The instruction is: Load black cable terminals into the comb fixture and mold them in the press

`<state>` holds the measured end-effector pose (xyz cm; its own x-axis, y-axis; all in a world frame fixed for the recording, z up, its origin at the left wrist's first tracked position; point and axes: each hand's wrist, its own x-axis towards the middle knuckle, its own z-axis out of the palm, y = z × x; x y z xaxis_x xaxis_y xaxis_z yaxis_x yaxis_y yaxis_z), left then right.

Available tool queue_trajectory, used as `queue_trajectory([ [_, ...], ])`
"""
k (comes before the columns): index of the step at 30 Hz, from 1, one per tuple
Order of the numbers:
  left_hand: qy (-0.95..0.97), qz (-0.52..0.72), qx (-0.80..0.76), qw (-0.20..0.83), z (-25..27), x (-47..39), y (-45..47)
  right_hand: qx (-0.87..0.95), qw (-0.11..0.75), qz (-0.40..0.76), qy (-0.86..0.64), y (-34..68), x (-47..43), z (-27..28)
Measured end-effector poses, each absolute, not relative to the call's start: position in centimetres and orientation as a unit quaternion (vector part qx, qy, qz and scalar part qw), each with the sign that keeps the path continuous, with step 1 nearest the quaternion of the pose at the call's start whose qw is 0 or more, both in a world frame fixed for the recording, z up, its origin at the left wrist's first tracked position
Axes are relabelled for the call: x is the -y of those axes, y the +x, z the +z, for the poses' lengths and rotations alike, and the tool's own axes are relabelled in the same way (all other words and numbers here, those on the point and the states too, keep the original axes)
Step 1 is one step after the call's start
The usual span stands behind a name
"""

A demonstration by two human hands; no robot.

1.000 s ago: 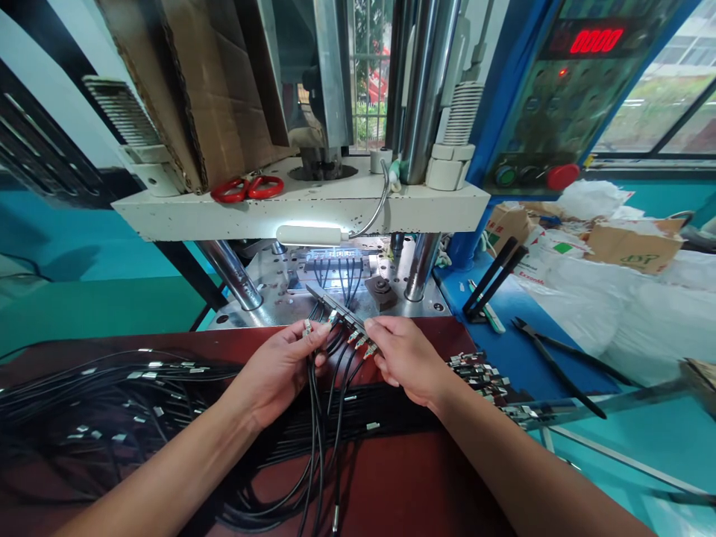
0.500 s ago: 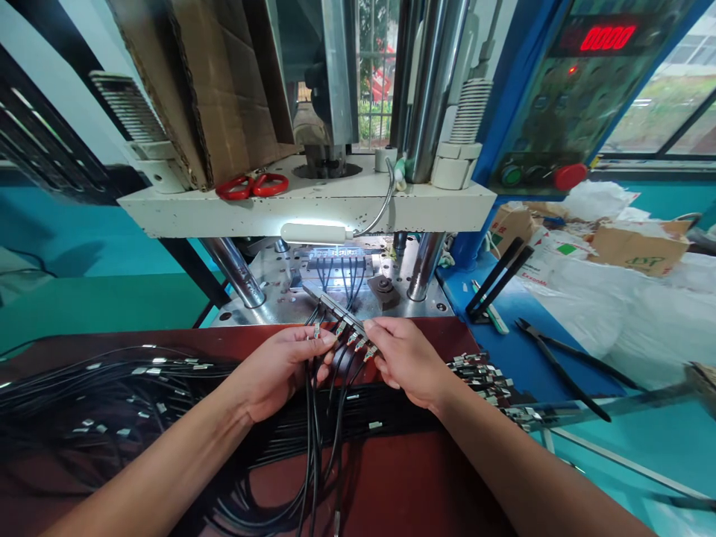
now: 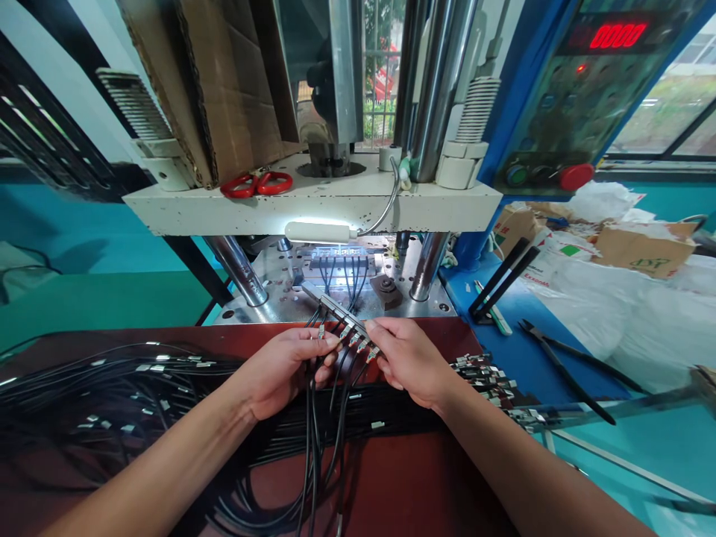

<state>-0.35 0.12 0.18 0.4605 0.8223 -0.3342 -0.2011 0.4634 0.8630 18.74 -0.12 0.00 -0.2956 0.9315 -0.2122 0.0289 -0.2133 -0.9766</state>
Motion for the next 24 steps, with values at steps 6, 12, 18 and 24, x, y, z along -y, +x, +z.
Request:
queue_trajectory([
  [6, 0.390, 0.347, -0.413, 0.746, 0.4, 0.0, 0.1, 0.528, 0.354, 0.608, -0.475, 18.7, 0.2, 0.1],
  [12, 0.401, 0.365, -0.453, 0.707, -0.5, 0.0, 0.5, 0.542, 0.336, 0.608, -0.473, 18.5, 0.4, -0.2],
  [18, 0.415, 0.370, -0.461, 0.692, -1.0, 0.0, 0.5, 0.575, 0.313, 0.569, -0.498, 18.4, 0.7, 0.1],
  [24, 0.446, 0.368, -0.439, 0.687, -0.4, -0.2, 0.3, 0.549, 0.331, 0.592, -0.489, 18.4, 0.7, 0.1],
])
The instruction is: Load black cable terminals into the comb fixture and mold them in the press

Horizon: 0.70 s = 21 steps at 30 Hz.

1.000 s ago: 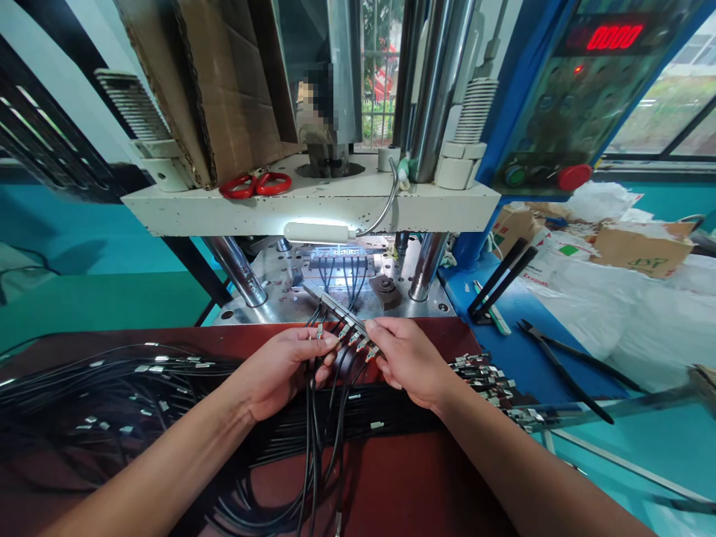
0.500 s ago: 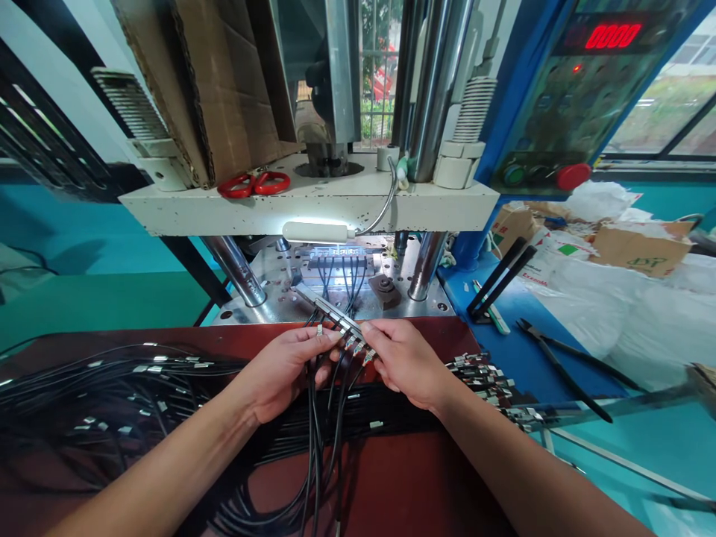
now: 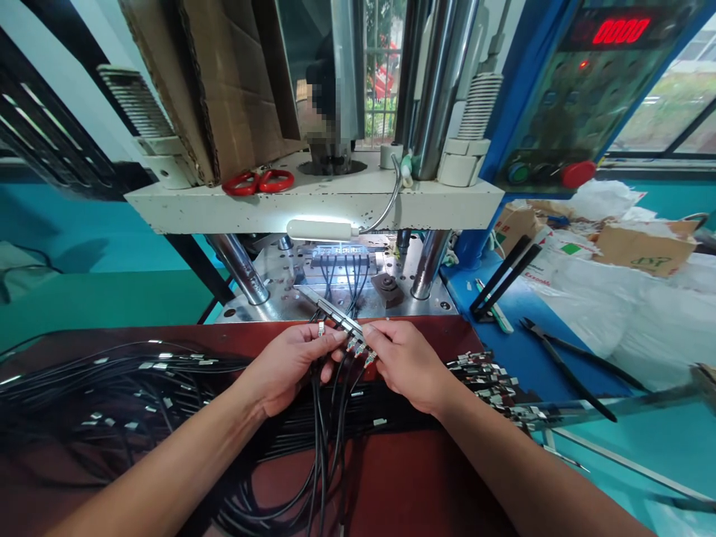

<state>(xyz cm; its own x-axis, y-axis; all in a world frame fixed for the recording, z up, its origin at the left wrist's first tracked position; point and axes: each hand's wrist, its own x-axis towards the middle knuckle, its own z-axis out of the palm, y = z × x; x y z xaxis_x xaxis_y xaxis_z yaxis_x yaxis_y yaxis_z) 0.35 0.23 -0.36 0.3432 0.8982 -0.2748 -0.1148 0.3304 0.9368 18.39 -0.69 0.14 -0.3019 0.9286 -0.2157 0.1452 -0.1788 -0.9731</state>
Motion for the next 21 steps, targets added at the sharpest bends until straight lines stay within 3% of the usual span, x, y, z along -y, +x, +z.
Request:
queue_trajectory([
  [7, 0.503, 0.402, -0.509, 0.571, 0.0, -0.7, -0.5, 0.504, 0.352, 0.613, -0.496, 18.8, 0.2, 0.2],
  [13, 0.417, 0.290, -0.371, 0.777, 1.8, -1.3, -2.6, 0.504, 0.361, 0.607, -0.498, 19.2, 0.1, 0.4],
  [18, 0.402, 0.257, -0.365, 0.800, 1.8, -1.4, -3.1, 0.501, 0.359, 0.608, -0.501, 19.3, 0.0, 0.4],
  [21, 0.359, 0.303, -0.404, 0.785, 1.3, -1.5, -2.7, 0.503, 0.357, 0.608, -0.500, 19.3, 0.0, 0.4],
])
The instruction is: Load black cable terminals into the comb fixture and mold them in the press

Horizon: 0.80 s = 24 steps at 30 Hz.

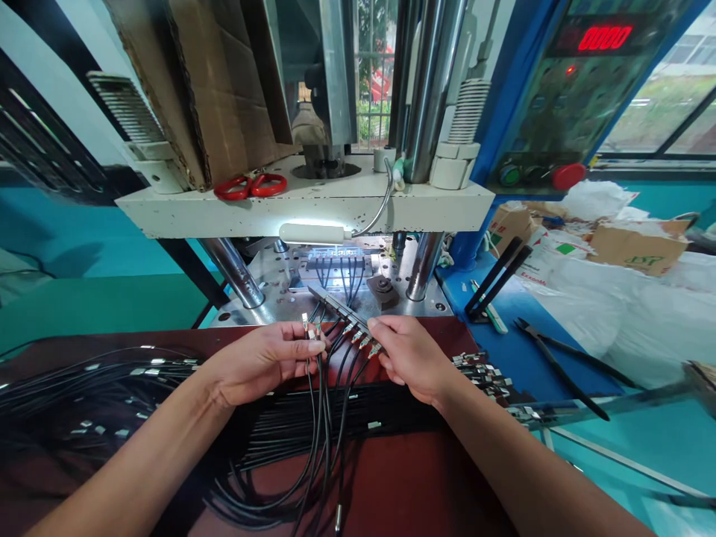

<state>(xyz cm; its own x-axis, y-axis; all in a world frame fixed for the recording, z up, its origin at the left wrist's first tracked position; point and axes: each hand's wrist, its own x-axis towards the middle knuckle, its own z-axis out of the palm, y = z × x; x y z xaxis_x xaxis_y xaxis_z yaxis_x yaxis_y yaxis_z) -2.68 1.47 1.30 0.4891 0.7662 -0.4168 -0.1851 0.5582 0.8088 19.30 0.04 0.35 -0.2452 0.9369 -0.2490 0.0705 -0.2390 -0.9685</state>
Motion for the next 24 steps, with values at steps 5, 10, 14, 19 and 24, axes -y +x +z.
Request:
queue_trajectory([
  [5, 0.275, 0.374, -0.427, 0.776, 0.8, -1.3, -1.6, 0.500, 0.350, 0.612, -0.503, 19.4, -0.1, 0.3],
  [10, 0.281, 0.425, -0.418, 0.752, 0.2, -0.8, -0.6, 0.500, 0.348, 0.621, -0.492, 19.4, -0.1, 0.3],
  [14, 0.323, 0.434, -0.415, 0.731, -0.1, -0.4, -0.2, 0.502, 0.350, 0.628, -0.481, 19.3, 0.0, 0.3],
  [19, 0.339, 0.434, -0.434, 0.713, -0.1, -0.2, -0.2, 0.505, 0.347, 0.628, -0.480, 19.2, 0.0, 0.2],
  [24, 0.321, 0.415, -0.395, 0.754, 0.1, -0.2, 0.2, 0.507, 0.351, 0.621, -0.483, 19.3, 0.1, 0.1],
])
